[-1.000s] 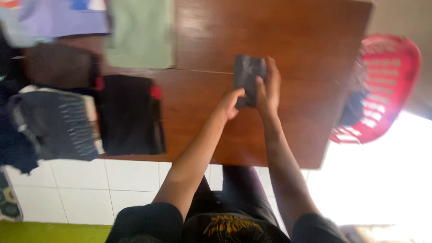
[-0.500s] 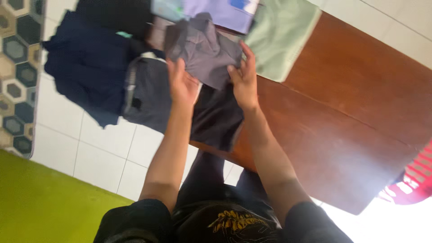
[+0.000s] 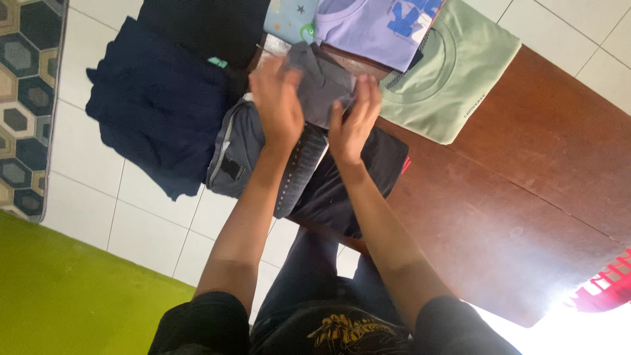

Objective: The person folds various garments including shirts, pants, and underwear on a wooden table. They pick each item from a red laundry basket, fold it neatly, and place it in a growing stack on the table.

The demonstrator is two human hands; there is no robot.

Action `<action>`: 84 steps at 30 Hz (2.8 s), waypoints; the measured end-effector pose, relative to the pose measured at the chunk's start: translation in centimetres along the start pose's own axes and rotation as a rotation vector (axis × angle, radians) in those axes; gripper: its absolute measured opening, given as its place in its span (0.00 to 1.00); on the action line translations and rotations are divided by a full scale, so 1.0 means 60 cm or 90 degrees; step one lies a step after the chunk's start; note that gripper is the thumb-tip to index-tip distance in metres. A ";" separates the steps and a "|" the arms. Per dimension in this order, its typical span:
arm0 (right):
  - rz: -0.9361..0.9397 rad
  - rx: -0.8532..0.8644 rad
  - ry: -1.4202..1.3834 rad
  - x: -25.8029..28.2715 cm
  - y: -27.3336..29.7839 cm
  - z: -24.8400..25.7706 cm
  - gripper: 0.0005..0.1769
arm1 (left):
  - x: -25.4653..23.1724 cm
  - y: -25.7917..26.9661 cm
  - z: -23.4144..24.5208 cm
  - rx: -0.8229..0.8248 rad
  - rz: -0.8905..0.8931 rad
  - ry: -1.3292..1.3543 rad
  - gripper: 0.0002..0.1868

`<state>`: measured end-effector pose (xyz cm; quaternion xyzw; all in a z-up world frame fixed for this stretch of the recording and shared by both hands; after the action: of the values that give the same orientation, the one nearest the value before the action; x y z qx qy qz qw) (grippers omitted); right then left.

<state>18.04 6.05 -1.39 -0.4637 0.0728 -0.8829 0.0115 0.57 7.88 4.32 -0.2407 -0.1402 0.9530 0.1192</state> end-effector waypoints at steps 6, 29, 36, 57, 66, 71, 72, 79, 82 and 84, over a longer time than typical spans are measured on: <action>-0.173 0.281 0.237 -0.041 -0.029 -0.086 0.37 | 0.026 -0.038 -0.119 0.319 0.093 -0.102 0.28; -0.327 0.081 0.261 -0.172 0.341 0.583 0.47 | -0.608 0.198 -0.213 0.411 -0.045 -0.051 0.36; -0.488 -0.087 0.272 -0.300 0.673 0.910 0.47 | -1.009 0.418 -0.318 0.553 -0.207 0.039 0.43; -0.712 -0.154 0.030 -0.834 0.925 1.149 0.34 | -1.428 0.516 -0.733 0.730 -0.406 0.001 0.28; -0.580 -0.197 -0.060 -1.244 0.847 1.149 0.31 | -1.497 0.509 -0.969 0.670 -0.302 0.158 0.20; -0.627 -0.030 -0.052 -1.476 0.785 1.134 0.25 | -1.522 0.497 -1.097 0.631 -0.200 0.257 0.19; -0.579 0.005 -0.033 -1.507 0.769 1.128 0.22 | -1.521 0.497 -1.110 0.624 -0.181 0.274 0.19; -0.482 -0.048 0.037 -1.644 0.699 1.125 0.21 | -1.496 0.481 -1.174 0.654 -0.015 0.285 0.16; -0.368 0.090 0.091 -1.571 0.676 1.102 0.11 | -1.484 0.488 -1.158 0.647 0.001 0.293 0.16; -0.240 0.097 0.045 -1.470 0.645 1.121 0.11 | -1.482 0.482 -1.156 0.617 -0.019 0.313 0.19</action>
<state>121.65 -32.41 -41.24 -0.4354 -0.0820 -0.8882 -0.1218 106.14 -30.74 -25.84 -0.3722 0.3441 0.8221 0.2593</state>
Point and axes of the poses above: each hand's wrist, its own y-axis away from the middle knuckle, its own z-axis out of the back of the hand, x = y × z, the point moved 9 cm from there along -y, towards the middle knuckle, and after that the axes turned 11 degrees about x, right-handed, at the moved point
